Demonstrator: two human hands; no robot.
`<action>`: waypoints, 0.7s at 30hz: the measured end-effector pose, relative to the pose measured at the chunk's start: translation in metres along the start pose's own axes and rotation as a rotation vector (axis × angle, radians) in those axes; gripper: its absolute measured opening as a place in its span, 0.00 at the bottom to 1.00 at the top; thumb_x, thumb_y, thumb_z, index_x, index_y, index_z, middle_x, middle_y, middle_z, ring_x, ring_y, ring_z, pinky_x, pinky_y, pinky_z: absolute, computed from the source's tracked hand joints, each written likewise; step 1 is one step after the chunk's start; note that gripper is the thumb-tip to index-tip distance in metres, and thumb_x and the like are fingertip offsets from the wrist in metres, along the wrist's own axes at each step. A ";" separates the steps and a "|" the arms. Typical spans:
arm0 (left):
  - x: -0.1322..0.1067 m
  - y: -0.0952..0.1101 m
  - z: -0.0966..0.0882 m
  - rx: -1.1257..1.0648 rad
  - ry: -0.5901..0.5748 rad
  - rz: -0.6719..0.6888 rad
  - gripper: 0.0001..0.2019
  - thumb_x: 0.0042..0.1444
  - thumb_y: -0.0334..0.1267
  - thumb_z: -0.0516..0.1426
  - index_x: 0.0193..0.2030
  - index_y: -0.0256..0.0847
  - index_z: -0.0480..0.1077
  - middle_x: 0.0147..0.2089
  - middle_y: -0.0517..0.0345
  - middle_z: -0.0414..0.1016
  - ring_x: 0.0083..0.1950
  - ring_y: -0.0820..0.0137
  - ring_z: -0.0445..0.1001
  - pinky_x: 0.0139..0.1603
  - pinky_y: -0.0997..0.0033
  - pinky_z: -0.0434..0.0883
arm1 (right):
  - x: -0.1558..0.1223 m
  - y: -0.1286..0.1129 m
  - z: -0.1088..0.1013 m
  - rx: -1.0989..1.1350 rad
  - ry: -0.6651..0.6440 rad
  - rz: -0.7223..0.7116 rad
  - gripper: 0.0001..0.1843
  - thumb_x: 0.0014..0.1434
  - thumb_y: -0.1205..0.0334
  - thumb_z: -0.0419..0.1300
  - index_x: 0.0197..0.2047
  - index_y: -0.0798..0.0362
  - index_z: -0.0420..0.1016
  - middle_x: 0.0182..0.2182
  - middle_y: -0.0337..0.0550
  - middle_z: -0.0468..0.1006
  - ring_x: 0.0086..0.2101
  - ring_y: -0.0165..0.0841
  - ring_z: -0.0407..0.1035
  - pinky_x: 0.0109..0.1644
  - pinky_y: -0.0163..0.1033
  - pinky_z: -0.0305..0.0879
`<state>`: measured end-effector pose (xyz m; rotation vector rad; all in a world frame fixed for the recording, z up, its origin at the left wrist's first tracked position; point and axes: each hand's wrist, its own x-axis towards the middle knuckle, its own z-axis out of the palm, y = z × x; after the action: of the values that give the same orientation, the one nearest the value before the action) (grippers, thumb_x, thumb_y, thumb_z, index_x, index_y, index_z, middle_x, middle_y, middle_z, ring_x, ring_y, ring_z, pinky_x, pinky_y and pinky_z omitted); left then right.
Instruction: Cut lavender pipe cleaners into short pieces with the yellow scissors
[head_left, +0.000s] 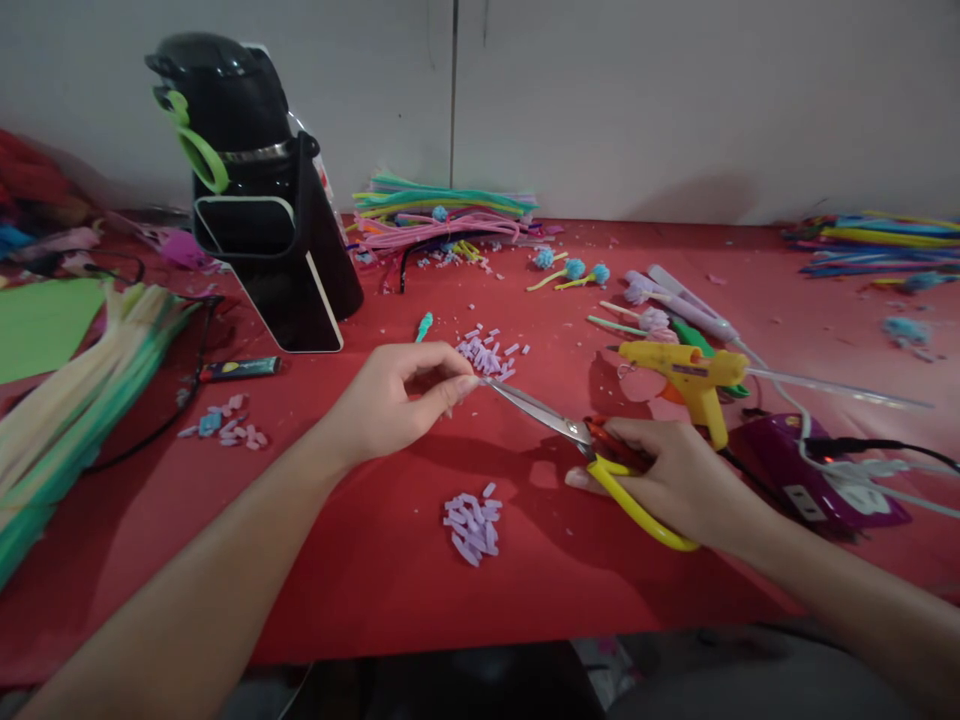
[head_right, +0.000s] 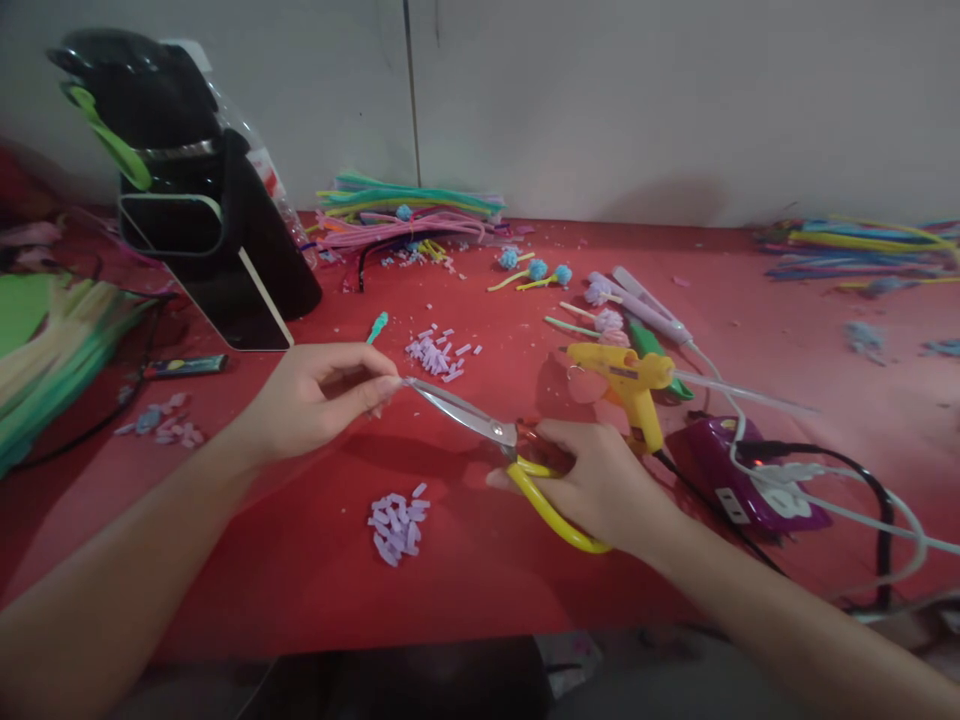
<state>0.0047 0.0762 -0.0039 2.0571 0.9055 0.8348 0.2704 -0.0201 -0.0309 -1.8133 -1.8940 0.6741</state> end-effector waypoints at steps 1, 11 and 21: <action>0.000 0.000 0.000 0.002 0.002 0.002 0.07 0.60 0.37 0.59 0.32 0.37 0.74 0.30 0.57 0.76 0.30 0.74 0.72 0.32 0.76 0.70 | 0.000 0.000 0.000 0.000 0.000 0.001 0.34 0.47 0.31 0.64 0.21 0.50 0.53 0.19 0.32 0.50 0.23 0.26 0.46 0.22 0.34 0.45; 0.000 0.000 0.001 0.004 -0.001 -0.010 0.07 0.60 0.36 0.59 0.32 0.36 0.74 0.30 0.58 0.76 0.30 0.75 0.72 0.33 0.77 0.70 | 0.002 -0.001 0.003 -0.007 0.034 0.003 0.34 0.47 0.31 0.63 0.20 0.50 0.51 0.18 0.32 0.49 0.22 0.26 0.45 0.22 0.34 0.44; 0.001 0.002 -0.003 -0.010 0.000 -0.030 0.07 0.59 0.36 0.60 0.32 0.36 0.74 0.28 0.58 0.75 0.29 0.76 0.72 0.33 0.77 0.70 | -0.001 0.005 0.003 0.003 0.010 0.073 0.32 0.47 0.30 0.62 0.21 0.49 0.56 0.19 0.32 0.51 0.22 0.26 0.47 0.23 0.35 0.46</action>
<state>0.0035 0.0767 -0.0011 2.0305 0.9281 0.8213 0.2721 -0.0207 -0.0362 -1.8883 -1.8269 0.6915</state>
